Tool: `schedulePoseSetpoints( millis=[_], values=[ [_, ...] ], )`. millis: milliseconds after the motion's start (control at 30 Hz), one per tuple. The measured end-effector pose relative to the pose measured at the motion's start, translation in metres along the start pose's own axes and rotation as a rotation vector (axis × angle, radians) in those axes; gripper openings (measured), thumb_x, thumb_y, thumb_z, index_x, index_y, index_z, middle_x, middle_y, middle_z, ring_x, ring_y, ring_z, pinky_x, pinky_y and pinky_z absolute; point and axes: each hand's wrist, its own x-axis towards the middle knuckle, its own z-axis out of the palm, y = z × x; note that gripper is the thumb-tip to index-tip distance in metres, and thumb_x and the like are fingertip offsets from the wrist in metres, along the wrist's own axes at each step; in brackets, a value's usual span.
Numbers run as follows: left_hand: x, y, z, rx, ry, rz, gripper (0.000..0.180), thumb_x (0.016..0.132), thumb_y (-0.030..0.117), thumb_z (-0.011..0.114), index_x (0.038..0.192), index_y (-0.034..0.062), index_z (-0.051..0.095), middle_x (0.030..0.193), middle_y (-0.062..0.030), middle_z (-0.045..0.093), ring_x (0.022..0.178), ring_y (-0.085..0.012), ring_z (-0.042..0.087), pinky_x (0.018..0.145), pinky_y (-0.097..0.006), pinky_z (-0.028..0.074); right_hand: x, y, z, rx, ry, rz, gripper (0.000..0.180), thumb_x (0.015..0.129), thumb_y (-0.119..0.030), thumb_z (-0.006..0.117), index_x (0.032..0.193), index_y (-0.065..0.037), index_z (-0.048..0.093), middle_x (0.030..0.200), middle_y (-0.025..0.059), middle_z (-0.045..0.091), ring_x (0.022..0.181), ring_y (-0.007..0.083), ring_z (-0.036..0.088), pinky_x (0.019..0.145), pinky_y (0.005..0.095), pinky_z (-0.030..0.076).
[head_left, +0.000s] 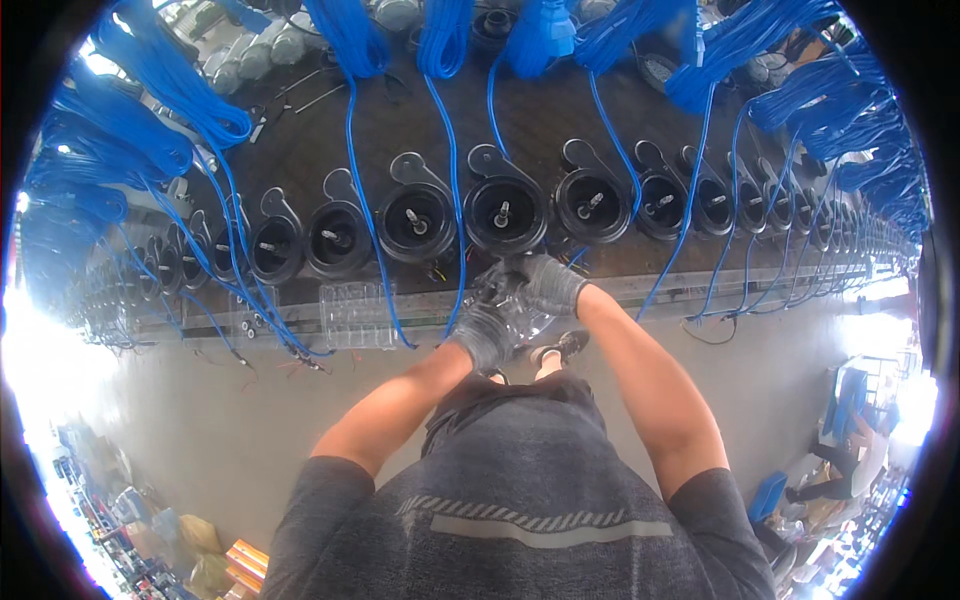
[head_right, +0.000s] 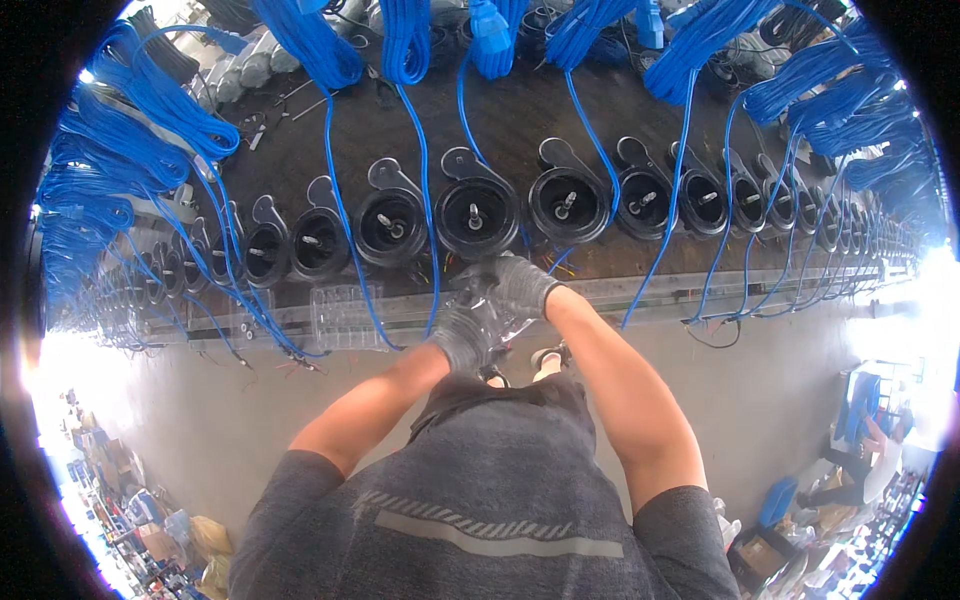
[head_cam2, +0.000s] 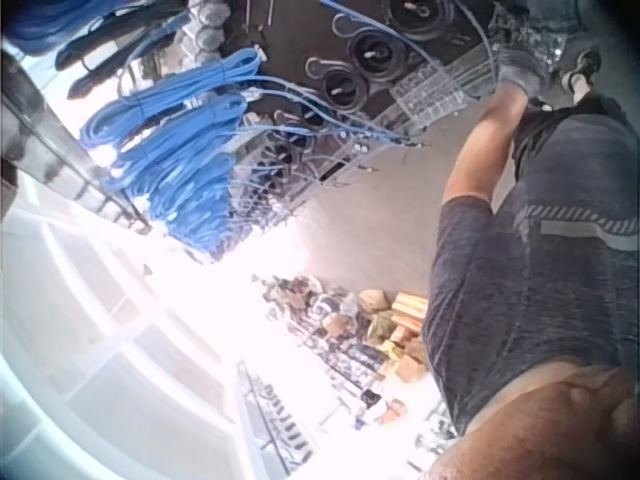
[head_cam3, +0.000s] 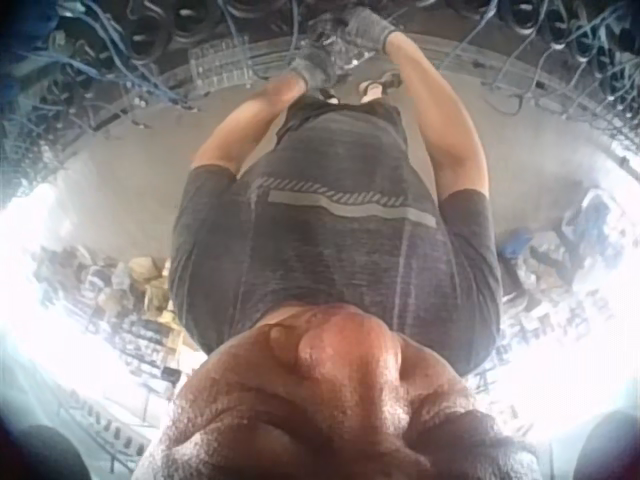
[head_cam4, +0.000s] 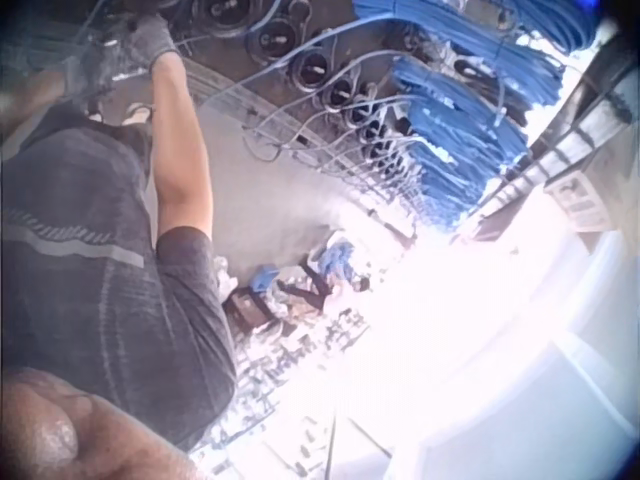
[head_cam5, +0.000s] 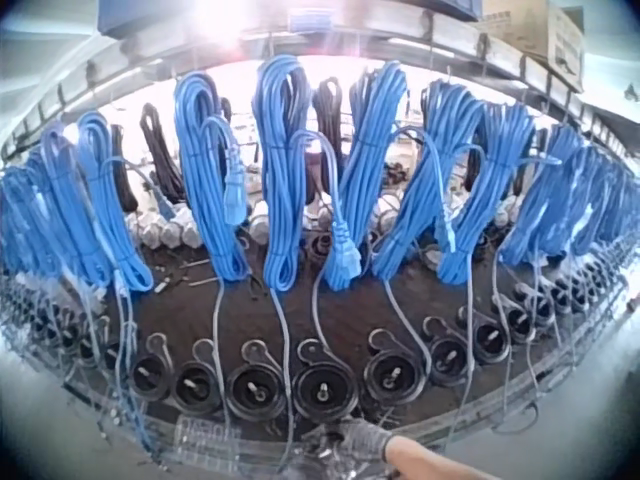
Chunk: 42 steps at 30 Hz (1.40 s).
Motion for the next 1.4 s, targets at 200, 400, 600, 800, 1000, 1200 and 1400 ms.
schedulePoseSetpoints(
  millis=[200, 400, 600, 800, 1000, 1200, 1400],
  values=[
    [0.055, -0.001, -0.002, -0.293, -0.366, -0.381, 0.072, 0.086, 0.04, 0.071, 0.152, 0.02, 0.049, 0.149, -0.0156, 0.052, 0.143, -0.0371, 0.043, 0.122, -0.049, 0.031, -0.002, 0.017, 0.008, -0.029, 0.059, 0.001, 0.034, 0.093, -0.012, 0.066, 0.125, -0.001, 0.065, 0.118, 0.0183, 0.072, 0.104, 0.0293, 0.067, 0.095, 0.0382, 0.051],
    [0.03, -0.003, -0.02, 0.131, -0.27, 0.072, 0.08, 0.084, 0.035, 0.071, 0.158, 0.0246, 0.04, 0.167, -0.0102, 0.028, 0.156, -0.0387, 0.018, 0.126, -0.06, 0.015, -0.068, 0.039, -0.047, 0.441, 0.232, 0.279, 0.038, 0.103, -0.022, 0.064, 0.135, -0.003, 0.06, 0.106, 0.0027, 0.069, 0.084, 0.0142, 0.061, 0.078, 0.031, 0.053],
    [0.029, -0.004, -0.02, 0.191, -0.283, 0.088, 0.083, 0.087, 0.04, 0.068, 0.161, 0.026, 0.035, 0.169, -0.0091, 0.027, 0.157, -0.0382, 0.019, 0.128, -0.058, 0.011, -0.122, 0.079, -0.052, 0.51, 0.339, 0.355, 0.036, 0.104, -0.019, 0.063, 0.138, -0.005, 0.059, 0.1, -0.0022, 0.066, 0.081, 0.009, 0.058, 0.071, 0.0271, 0.051],
    [0.027, -0.007, -0.019, 0.261, -0.328, 0.106, 0.089, 0.086, 0.05, 0.071, 0.163, 0.0288, 0.031, 0.171, -0.0061, 0.024, 0.159, -0.0357, 0.014, 0.13, -0.054, 0.008, -0.152, 0.205, -0.044, 0.711, 0.708, 0.43, 0.015, 0.107, -0.017, 0.055, 0.111, -0.006, 0.064, 0.102, 0.0072, 0.068, 0.09, 0.016, 0.064, 0.081, 0.03, 0.054],
    [0.049, 0.008, -0.024, 0.281, -0.385, 0.118, 0.097, 0.08, 0.064, 0.073, 0.162, 0.0312, 0.033, 0.172, -0.0054, 0.024, 0.16, -0.0343, 0.014, 0.13, -0.053, 0.005, -0.199, 0.341, -0.052, 1.391, 0.53, 0.404, 0.025, 0.105, -0.008, 0.057, 0.13, -0.007, 0.057, 0.101, 0.0009, 0.063, 0.084, 0.0112, 0.061, 0.07, 0.029, 0.054],
    [0.037, 0.018, -0.025, 0.356, -0.418, 0.013, 0.089, 0.082, 0.065, 0.072, 0.158, 0.0328, 0.04, 0.171, -0.0065, 0.025, 0.159, -0.0348, 0.015, 0.129, -0.056, 0.007, -0.159, 0.273, -0.064, 0.427, 0.423, 0.5, 0.024, 0.106, -0.026, 0.058, 0.121, -0.008, 0.063, 0.101, 0.0112, 0.07, 0.088, 0.0216, 0.064, 0.077, 0.036, 0.053],
    [0.031, 0.036, -0.016, 0.335, -0.471, -0.12, 0.086, 0.084, 0.064, 0.069, 0.159, 0.0323, 0.039, 0.172, -0.0077, 0.022, 0.16, -0.0361, 0.012, 0.127, -0.061, 0.004, -0.135, 0.282, -0.048, 0.239, 0.662, 0.516, 0.035, 0.105, -0.033, 0.058, 0.124, -0.005, 0.063, 0.105, 0.019, 0.073, 0.097, 0.0295, 0.07, 0.085, 0.0403, 0.054]
  ],
)
